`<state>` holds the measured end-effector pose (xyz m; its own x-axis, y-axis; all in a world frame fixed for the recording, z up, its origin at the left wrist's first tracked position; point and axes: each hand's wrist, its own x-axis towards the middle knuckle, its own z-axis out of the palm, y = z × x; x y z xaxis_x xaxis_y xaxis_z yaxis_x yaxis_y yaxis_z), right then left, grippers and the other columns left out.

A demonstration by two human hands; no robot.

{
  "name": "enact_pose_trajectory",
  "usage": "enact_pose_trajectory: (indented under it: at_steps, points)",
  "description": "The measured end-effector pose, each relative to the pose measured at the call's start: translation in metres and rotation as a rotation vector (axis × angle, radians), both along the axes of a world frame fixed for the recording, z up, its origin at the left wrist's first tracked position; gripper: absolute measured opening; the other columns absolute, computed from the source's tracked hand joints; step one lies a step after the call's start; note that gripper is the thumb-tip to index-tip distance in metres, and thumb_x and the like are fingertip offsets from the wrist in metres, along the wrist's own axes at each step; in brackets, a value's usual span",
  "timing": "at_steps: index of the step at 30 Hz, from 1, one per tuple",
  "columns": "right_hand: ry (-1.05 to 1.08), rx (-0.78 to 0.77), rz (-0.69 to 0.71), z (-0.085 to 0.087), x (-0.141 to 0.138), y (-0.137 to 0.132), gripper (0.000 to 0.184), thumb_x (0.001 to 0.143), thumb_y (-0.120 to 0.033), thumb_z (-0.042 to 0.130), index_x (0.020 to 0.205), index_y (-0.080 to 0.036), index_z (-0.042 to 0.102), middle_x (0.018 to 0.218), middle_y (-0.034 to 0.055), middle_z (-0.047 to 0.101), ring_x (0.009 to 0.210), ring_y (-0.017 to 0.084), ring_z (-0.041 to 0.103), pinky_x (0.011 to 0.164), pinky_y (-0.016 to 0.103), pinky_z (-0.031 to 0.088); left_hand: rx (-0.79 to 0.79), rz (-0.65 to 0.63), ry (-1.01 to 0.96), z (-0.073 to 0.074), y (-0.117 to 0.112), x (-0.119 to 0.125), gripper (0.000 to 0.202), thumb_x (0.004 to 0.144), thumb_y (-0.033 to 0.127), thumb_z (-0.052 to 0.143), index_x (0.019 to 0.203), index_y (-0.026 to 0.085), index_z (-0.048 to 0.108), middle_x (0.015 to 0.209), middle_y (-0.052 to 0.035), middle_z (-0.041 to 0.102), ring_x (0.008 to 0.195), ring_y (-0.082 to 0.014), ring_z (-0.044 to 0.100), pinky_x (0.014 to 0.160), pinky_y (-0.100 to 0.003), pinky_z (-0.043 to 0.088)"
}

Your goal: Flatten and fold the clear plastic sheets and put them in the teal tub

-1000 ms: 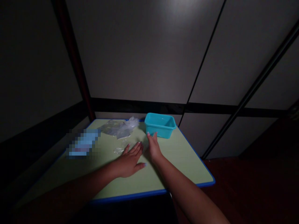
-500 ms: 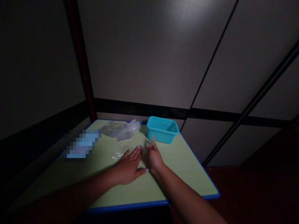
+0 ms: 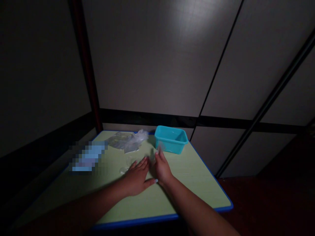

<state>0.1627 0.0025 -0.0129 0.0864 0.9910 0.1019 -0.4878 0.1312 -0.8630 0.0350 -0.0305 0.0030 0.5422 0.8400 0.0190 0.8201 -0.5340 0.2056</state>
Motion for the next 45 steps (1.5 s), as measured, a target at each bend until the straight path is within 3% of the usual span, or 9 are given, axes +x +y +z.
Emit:
enact_pose_trajectory:
  at_steps: [3,6,11,18,26,31,39,45]
  points:
    - [-0.024,-0.018,0.097,-0.005,-0.002,0.002,0.039,0.066,-0.040,0.073,0.101,-0.024,0.063,0.097,0.0047,0.070,0.098,0.023,0.062,0.090,0.038,0.044,-0.009,0.004,-0.020,0.001,-0.001,0.000,0.085,0.084,0.068,0.024,0.143,0.007,0.025,0.149,-0.0158,0.020,0.139,-0.0268,0.012,0.111,-0.049,0.013]
    - [-0.030,-0.041,0.068,-0.007,-0.002,0.003,0.035,0.063,-0.042,0.074,0.091,-0.023,0.064,0.080,0.0013,0.070,0.083,0.021,0.065,0.084,0.037,0.046,-0.015,0.010,-0.032,0.002,-0.002,0.000,0.083,0.084,0.067,0.026,0.145,0.011,0.023,0.151,-0.0128,0.014,0.139,-0.0274,0.012,0.111,-0.051,0.012]
    - [-0.029,-0.066,0.011,-0.002,0.000,0.002,0.038,0.060,-0.050,0.072,0.084,-0.021,0.063,0.074,0.0004,0.068,0.076,0.020,0.063,0.081,0.036,0.046,-0.026,-0.014,-0.033,0.003,-0.002,-0.001,0.080,0.084,0.069,0.024,0.145,0.017,0.024,0.151,-0.0088,0.016,0.139,-0.0282,0.012,0.109,-0.056,0.010]
    - [-0.017,-0.168,-0.008,0.002,0.006,0.005,0.033,0.053,-0.037,0.079,0.072,-0.019,0.060,0.062,-0.0025,0.063,0.062,0.015,0.059,0.070,0.030,0.046,-0.039,-0.020,-0.018,0.005,-0.002,-0.001,0.076,0.086,0.066,0.023,0.145,0.017,0.024,0.151,-0.0084,0.014,0.140,-0.0266,0.010,0.109,-0.056,0.010]
    - [-0.104,-0.204,-0.037,-0.003,0.009,0.012,0.037,0.056,-0.049,0.074,0.071,-0.017,0.062,0.063,0.0007,0.066,0.065,0.018,0.061,0.071,0.034,0.046,-0.021,-0.052,-0.008,-0.001,0.001,-0.002,0.071,0.088,0.063,0.021,0.145,0.020,0.022,0.153,-0.0091,0.008,0.140,-0.0276,0.007,0.108,-0.058,0.008]
    - [-0.119,-0.162,-0.037,0.002,0.007,0.004,0.039,0.061,-0.056,0.068,0.071,-0.019,0.061,0.067,0.0021,0.068,0.068,0.019,0.063,0.071,0.033,0.047,-0.011,-0.018,0.010,0.000,0.000,-0.002,0.076,0.088,0.062,0.020,0.146,0.013,0.017,0.152,-0.0122,0.009,0.140,-0.0279,0.005,0.109,-0.056,0.008]
    - [-0.152,-0.131,-0.004,0.008,0.002,-0.007,0.040,0.065,-0.056,0.067,0.080,-0.019,0.065,0.078,0.0049,0.070,0.081,0.023,0.064,0.082,0.037,0.046,0.003,-0.022,-0.017,-0.002,0.001,-0.001,0.080,0.086,0.067,0.021,0.144,0.013,0.023,0.150,-0.0140,0.020,0.139,-0.0266,0.012,0.110,-0.052,0.007]
    - [-0.218,-0.088,-0.004,0.011,-0.002,-0.010,0.032,0.070,-0.054,0.063,0.081,-0.024,0.065,0.073,0.0028,0.067,0.077,0.022,0.062,0.075,0.036,0.048,-0.009,-0.008,-0.010,0.003,-0.002,0.001,0.079,0.085,0.066,0.026,0.142,0.012,0.028,0.148,-0.0159,0.026,0.139,-0.0270,0.016,0.110,-0.053,0.005]
